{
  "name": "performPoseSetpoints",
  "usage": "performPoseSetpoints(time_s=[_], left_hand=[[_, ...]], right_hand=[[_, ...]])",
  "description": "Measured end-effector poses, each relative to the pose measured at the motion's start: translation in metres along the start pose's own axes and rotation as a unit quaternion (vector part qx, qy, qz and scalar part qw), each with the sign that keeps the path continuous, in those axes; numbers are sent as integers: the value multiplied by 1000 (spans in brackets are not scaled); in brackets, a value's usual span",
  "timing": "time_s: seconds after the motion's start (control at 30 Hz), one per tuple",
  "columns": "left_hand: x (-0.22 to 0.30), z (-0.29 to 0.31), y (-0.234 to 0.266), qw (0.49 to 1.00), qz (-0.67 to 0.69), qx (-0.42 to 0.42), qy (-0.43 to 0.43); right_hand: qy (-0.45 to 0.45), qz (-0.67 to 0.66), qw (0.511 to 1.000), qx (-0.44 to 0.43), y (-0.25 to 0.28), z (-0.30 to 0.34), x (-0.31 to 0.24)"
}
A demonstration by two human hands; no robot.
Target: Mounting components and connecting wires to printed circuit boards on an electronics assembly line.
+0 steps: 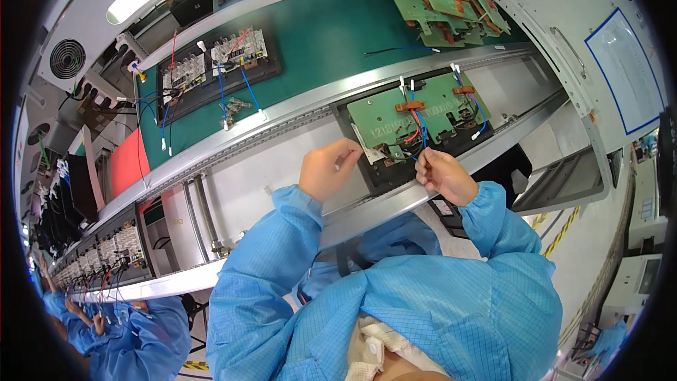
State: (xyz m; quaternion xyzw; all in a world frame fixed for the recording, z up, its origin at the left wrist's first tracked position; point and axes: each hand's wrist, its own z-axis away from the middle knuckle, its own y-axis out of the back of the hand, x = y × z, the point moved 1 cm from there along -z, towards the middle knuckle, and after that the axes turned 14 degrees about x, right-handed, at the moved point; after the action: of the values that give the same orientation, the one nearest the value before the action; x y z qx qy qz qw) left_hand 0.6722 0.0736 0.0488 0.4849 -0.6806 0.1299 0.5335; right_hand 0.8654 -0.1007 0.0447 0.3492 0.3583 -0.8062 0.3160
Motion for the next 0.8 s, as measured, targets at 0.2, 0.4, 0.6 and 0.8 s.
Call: performPoseSetpoints(time_s=[0.2, 0.4, 0.6, 0.8], left_hand=[[-24, 4, 8, 956, -243, -164, 34], [-8, 12, -4, 946, 60, -235, 216], [3, 11, -41, 941, 81, -242, 224], [25, -12, -107, 926, 83, -277, 243]], right_hand=[[20, 69, 997, 33, -9, 25, -7], [82, 106, 991, 10, 6, 57, 11], [375, 352, 847, -135, -29, 78, 5], [435, 483, 756, -75, -11, 56, 10]])
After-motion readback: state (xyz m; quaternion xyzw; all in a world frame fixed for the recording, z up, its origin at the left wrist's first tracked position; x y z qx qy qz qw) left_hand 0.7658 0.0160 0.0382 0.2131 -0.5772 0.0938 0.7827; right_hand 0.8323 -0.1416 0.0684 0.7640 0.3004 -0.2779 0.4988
